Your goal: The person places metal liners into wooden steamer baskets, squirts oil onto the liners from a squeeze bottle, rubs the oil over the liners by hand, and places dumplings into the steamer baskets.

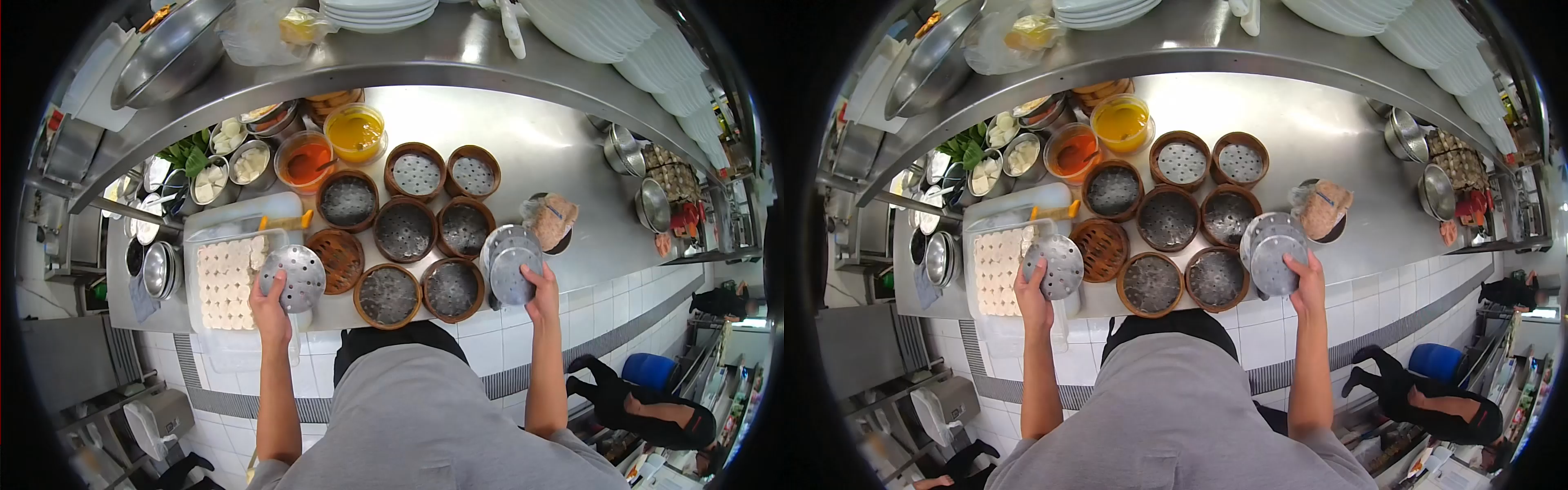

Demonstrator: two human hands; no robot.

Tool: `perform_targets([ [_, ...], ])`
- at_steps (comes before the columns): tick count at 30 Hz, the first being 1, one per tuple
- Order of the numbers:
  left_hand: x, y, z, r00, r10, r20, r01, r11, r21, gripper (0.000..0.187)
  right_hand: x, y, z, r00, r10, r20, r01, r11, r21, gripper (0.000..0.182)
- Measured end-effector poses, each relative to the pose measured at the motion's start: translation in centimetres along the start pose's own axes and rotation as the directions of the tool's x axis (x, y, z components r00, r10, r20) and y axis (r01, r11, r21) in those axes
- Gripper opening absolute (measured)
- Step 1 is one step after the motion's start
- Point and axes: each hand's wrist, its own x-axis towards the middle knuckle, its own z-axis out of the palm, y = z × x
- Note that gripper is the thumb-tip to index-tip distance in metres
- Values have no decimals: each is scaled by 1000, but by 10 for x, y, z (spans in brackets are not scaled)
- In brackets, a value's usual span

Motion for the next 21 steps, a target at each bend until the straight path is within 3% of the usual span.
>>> perform_targets([
  [4, -3, -1, -3, 999, 4, -34, -4, 1000, -8, 33, 19, -24, 26, 996, -63, -64, 64, 998, 21, 48],
  [11, -22, 0, -24, 994, -11, -110, 8, 1000, -30, 39, 33, -35, 15, 986, -138, -91, 147, 984, 98, 52],
  [15, -24, -17, -19, 989, -139, 44, 146, 963, -225, 46, 24, -15, 31, 997, 11, 72, -21, 989, 144, 55],
  [18, -18, -15, 2, 982, -156, 106, 174, 968, -183, 47, 22, 21, 51, 992, 85, 93, -98, 985, 145, 53],
  [20, -10, -15, 11, 980, -134, 144, 126, 990, 64, 52, 15, 34, 68, 983, 128, 129, -145, 981, 130, 51],
  [21, -3, -17, 12, 979, -138, 148, 130, 989, 65, 52, 10, 37, 76, 984, 129, 122, -144, 981, 131, 51],
])
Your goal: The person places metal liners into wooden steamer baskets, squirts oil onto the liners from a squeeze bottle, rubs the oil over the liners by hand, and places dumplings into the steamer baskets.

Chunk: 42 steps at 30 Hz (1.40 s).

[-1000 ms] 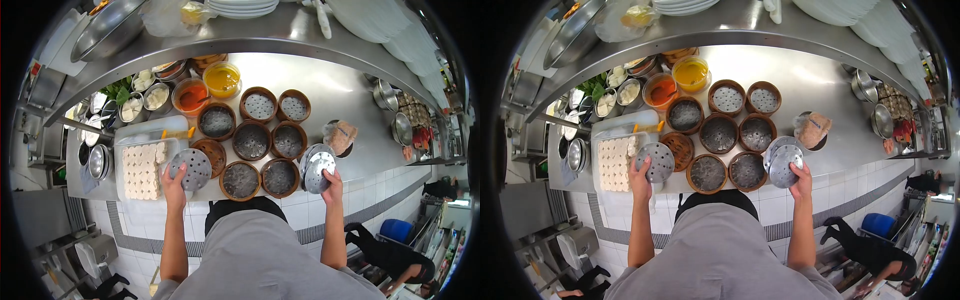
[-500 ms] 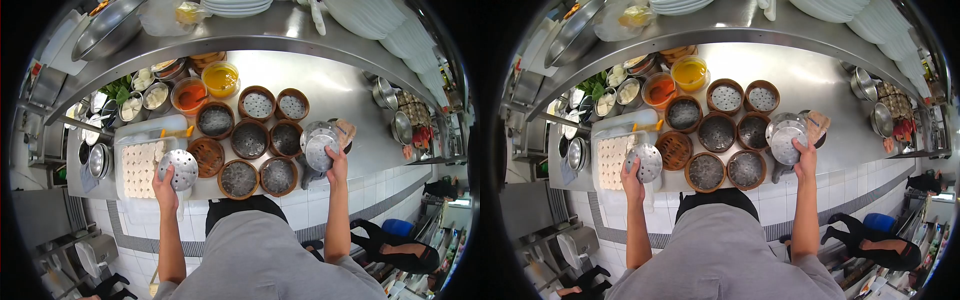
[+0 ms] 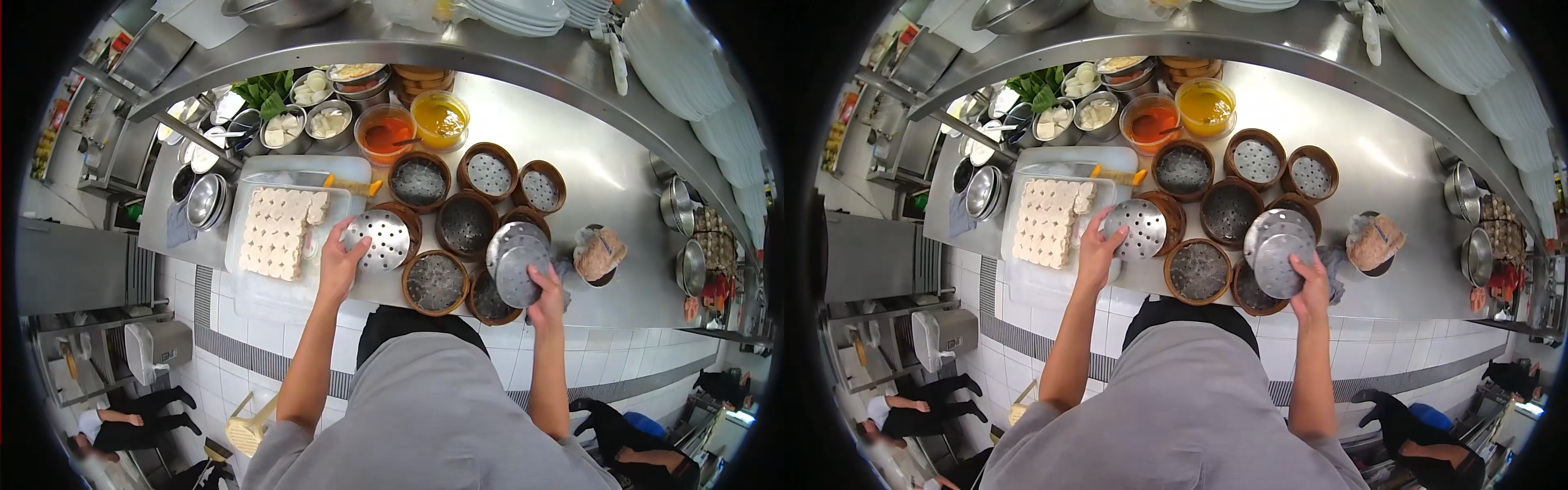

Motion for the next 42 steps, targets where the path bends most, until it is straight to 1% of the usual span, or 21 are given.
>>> perform_targets([
  [2, 15, -11, -2, 984, 179, 16, -169, 891, 422, 57, -6, 7, 15, 991, 53, 119, -56, 998, 18, 50],
  [3, 21, -18, -2, 984, 177, 21, -169, 892, 419, 57, -10, 8, 24, 991, 55, 123, -55, 998, -5, 48],
  [6, 34, -33, 6, 907, 397, 141, -374, 604, 704, 59, -11, 15, 30, 988, 93, 125, -90, 995, -32, 52],
  [7, 31, -28, 12, 988, 150, 40, -130, 651, 748, 58, -12, 16, 33, 989, 89, 121, -86, 996, -33, 52],
  [8, 31, -30, 15, 988, 149, 44, -132, 653, 746, 58, -12, 16, 35, 987, 96, 129, -92, 995, -36, 52],
  [10, 26, -35, 16, 852, 462, 244, -311, 74, 947, 53, -17, 19, 44, 986, 100, 136, -95, 995, -40, 51],
  [12, 25, -35, 16, 807, 526, 269, -357, 71, 932, 53, -20, 18, 59, 994, 93, 61, -91, 996, -25, 49],
  [16, 10, -22, 8, 759, 568, 317, -539, 276, 796, 44, -51, -17, 114, 974, -59, 220, 55, 998, 24, 50],
  [19, 4, 8, 9, 754, 583, 302, -609, 451, 652, 41, -88, -90, 184, 891, -360, 277, 374, 927, 3, 64],
  [20, 0, 20, 10, 750, 605, 269, -628, 522, 577, 39, -93, -116, 205, 819, -493, 295, 551, 818, -162, 68],
  [22, 0, 59, 13, 653, 698, 294, -709, 427, 562, 40, -101, -161, 259, 723, -615, 315, 677, 722, -143, 67],
  [24, -1, 106, 19, 447, 853, 269, -791, 237, 564, 46, -93, -195, 308, 680, -650, 338, 723, 672, -163, 61],
  [25, 2, 129, 21, 354, 899, 259, -812, 159, 561, 52, -83, -211, 330, 650, -606, 458, 728, 670, -146, 62],
  [28, 20, 195, 31, 89, 977, 192, -851, -26, 525, 68, -45, -231, 403, 647, -565, 512, 704, 700, -118, 63],
  [29, 25, 218, 36, 44, 982, 185, -838, -64, 541, 70, -12, -243, 422, 588, -496, 639, 700, 708, -94, 64],
  [32, 42, 272, 48, -58, 982, 181, -808, -152, 569, 77, 15, -238, 474, 539, -475, 696, 714, 695, -80, 59],
  [33, 49, 286, 51, -99, 978, 186, -789, -191, 584, 82, 16, -233, 488, 519, -509, 687, 781, 609, -140, 56],
  [35, 66, 302, 54, -94, 979, 182, -781, -186, 596, 86, 16, -221, 508, 479, -579, 660, 857, 471, -209, 49],
  [38, 73, 309, 54, -58, 982, 179, -747, -161, 645, 93, 17, -214, 521, 490, -542, 683, 862, 420, -284, 53],
  [39, 72, 310, 53, 5, 985, 170, -776, -103, 622, 94, 16, -212, 521, 463, -550, 695, 881, 375, -289, 54],
  [42, 69, 318, 47, 64, 981, 181, -797, -59, 602, 98, 12, -212, 518, 542, -416, 730, 788, 554, -269, 52],
])
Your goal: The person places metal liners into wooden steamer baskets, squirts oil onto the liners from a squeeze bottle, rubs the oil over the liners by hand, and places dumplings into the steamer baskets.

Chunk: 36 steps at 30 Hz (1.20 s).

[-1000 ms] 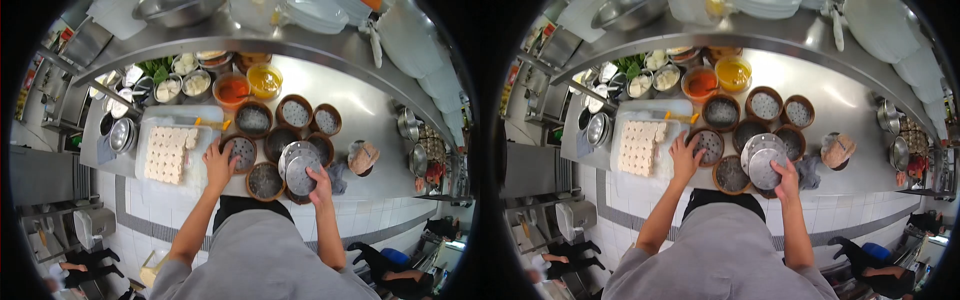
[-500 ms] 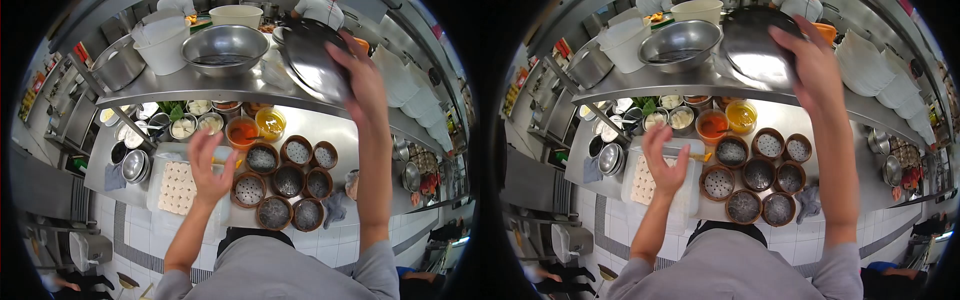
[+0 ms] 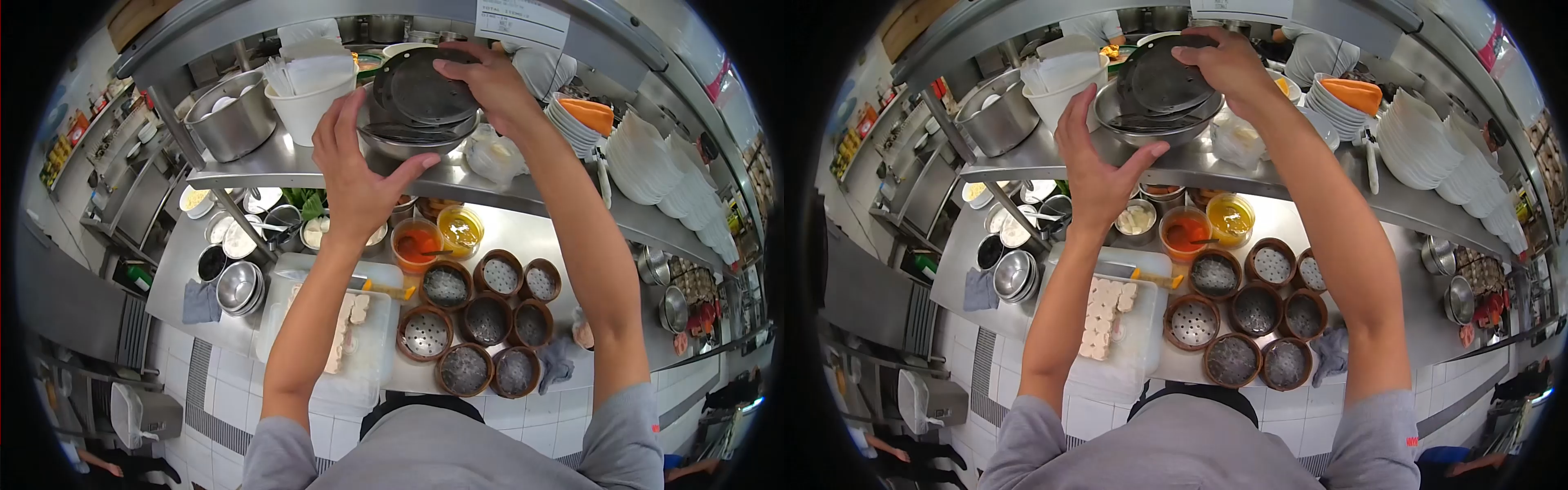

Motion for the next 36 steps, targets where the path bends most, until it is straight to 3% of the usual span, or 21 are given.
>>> perform_targets([
  [4, -5, -12, 8, 999, 52, 1, -52, 997, -61, 98, 0, -5, 10, 999, 14, 31, -5, 959, -282, 44],
  [6, -5, -17, 10, 995, 97, -18, -98, 994, -48, 96, 2, -20, 12, 973, 76, 218, 155, 484, -861, 54],
  [7, -5, -18, 11, 988, 144, -46, -146, 989, -26, 93, 1, -3, 9, 927, -208, 311, 369, 376, -850, 66],
  [8, -6, -20, 12, 991, 126, -34, -127, 992, -29, 93, 2, 2, 7, 931, -187, 312, 362, 384, -850, 66],
  [10, -3, -24, 13, 986, 150, -76, -155, 986, -65, 88, -2, -2, 10, 820, -388, 421, 511, 163, -844, 66],
  [11, -3, -24, 14, 980, 178, -84, -183, 981, -57, 88, -12, -10, 10, 876, -347, 336, 436, 267, -860, 44],
  [12, -4, -26, 15, 983, 166, -74, -171, 983, -60, 88, -27, -19, 12, 881, -333, 335, 430, 274, -860, 44],
  [14, -4, -29, 13, 975, 208, -73, -212, 976, -53, 86, -51, -29, 14, 819, -511, 263, 479, 354, -803, 36],
  [15, -6, -28, 8, 980, 190, -49, -193, 979, -65, 81, -61, -26, 11, 690, -645, 329, 610, 274, -743, 30],
  [16, -9, -28, 3, 981, 187, -44, -190, 980, -57, 81, -71, -23, 10, 691, -644, 329, 614, 281, -738, 30],
  [18, -15, -29, -9, 972, 228, -60, -229, 973, -17, 75, -91, -16, 9, 502, -799, 331, 719, 174, -673, 20],
  [19, -22, -30, -18, 979, 200, -49, -202, 979, -39, 70, -99, -9, 3, 503, -799, 329, 720, 177, -672, 20],
  [21, -41, -35, -44, 989, 145, -9, -145, 989, -3, 68, -120, 12, -10, 229, -896, 380, 794, -54, -606, 28],
  [25, -102, -40, -107, 991, -117, 58, 114, 992, 50, 57, -196, 57, -27, 464, -845, 265, 755, 220, -618, 33],
  [27, -143, -41, -144, 964, -254, 82, 244, 963, 112, 52, -221, 102, -48, 672, -710, 210, 620, 385, -684, 31],
  [28, -165, -39, -161, 941, -327, 82, 316, 940, 128, 50, -230, 122, -52, 667, -712, 218, 633, 388, -670, 31],
  [29, -184, -35, -177, 908, -409, 88, 392, 905, 164, 47, -238, 140, -55, 868, -486, 99, 418, 609, -674, 30],
  [30, -205, -28, -192, 866, -491, 91, 467, 861, 202, 43, -242, 159, -57, 981, -195, -6, 146, 752, -643, 29],
  [31, -229, -20, -205, 861, -503, 76, 477, 851, 221, 43, -239, 179, -58, 996, -88, -19, 57, 783, -619, 28],
  [33, -273, 3, -229, 689, -723, -56, 719, 671, 180, 40, -219, 220, -42, 995, -65, 73, 95, 821, -563, 28],
  [36, -301, 34, -242, 611, -773, -167, 791, 594, 148, 38, -186, 231, -7, 986, -24, 168, 106, 858, -503, 28],
])
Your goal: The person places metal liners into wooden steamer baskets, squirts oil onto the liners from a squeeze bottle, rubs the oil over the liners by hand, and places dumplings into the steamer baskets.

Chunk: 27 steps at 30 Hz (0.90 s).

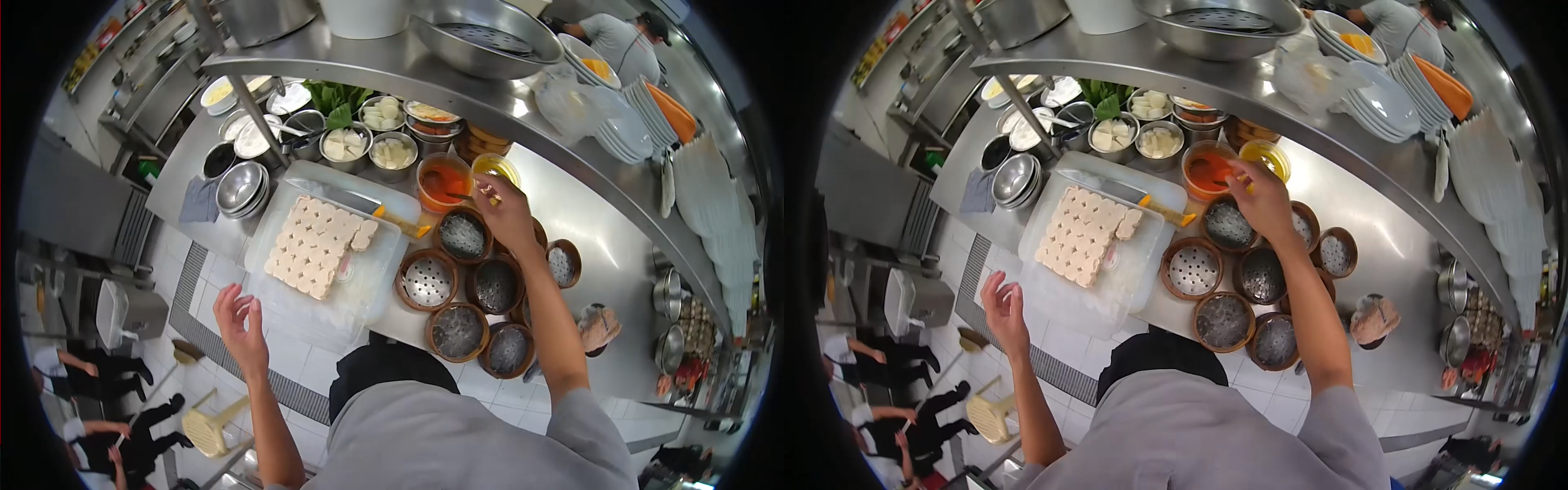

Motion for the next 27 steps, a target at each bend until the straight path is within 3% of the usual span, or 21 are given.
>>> perform_targets([
  [2, -24, -1, -11, 999, -7, -32, 7, 1000, 2, 37, 22, 2, 23, 989, -139, 46, 139, 990, 3, 29],
  [6, -59, -16, -27, 989, -61, -137, 69, 996, 50, 34, 45, -47, 45, 954, -185, 238, 139, 971, 195, 30],
  [8, -73, -20, -37, 981, -107, -165, 113, 993, 28, 34, 46, -85, 52, 873, -260, 413, 201, 963, 181, 31],
  [12, -84, -20, -47, 961, -110, -253, 114, 993, 2, 34, 50, -129, 89, 776, -373, 509, 267, 925, 271, 31],
  [18, -74, -31, -58, 946, -180, -271, 178, 984, -32, 34, 62, -166, 137, 718, -485, 499, 336, 870, 361, 29],
  [21, -49, -43, -62, 937, -196, -290, 190, 981, -49, 33, 78, -174, 161, 747, -466, 475, 334, 880, 339, 28],
  [25, 24, -74, -76, 954, -198, -224, 188, 980, -67, 34, 106, -173, 189, 783, -418, 461, 326, 907, 267, 28],
  [27, 87, -94, -76, 971, -170, -167, 160, 984, -74, 34, 118, -169, 201, 839, -318, 442, 248, 946, 208, 28],
])
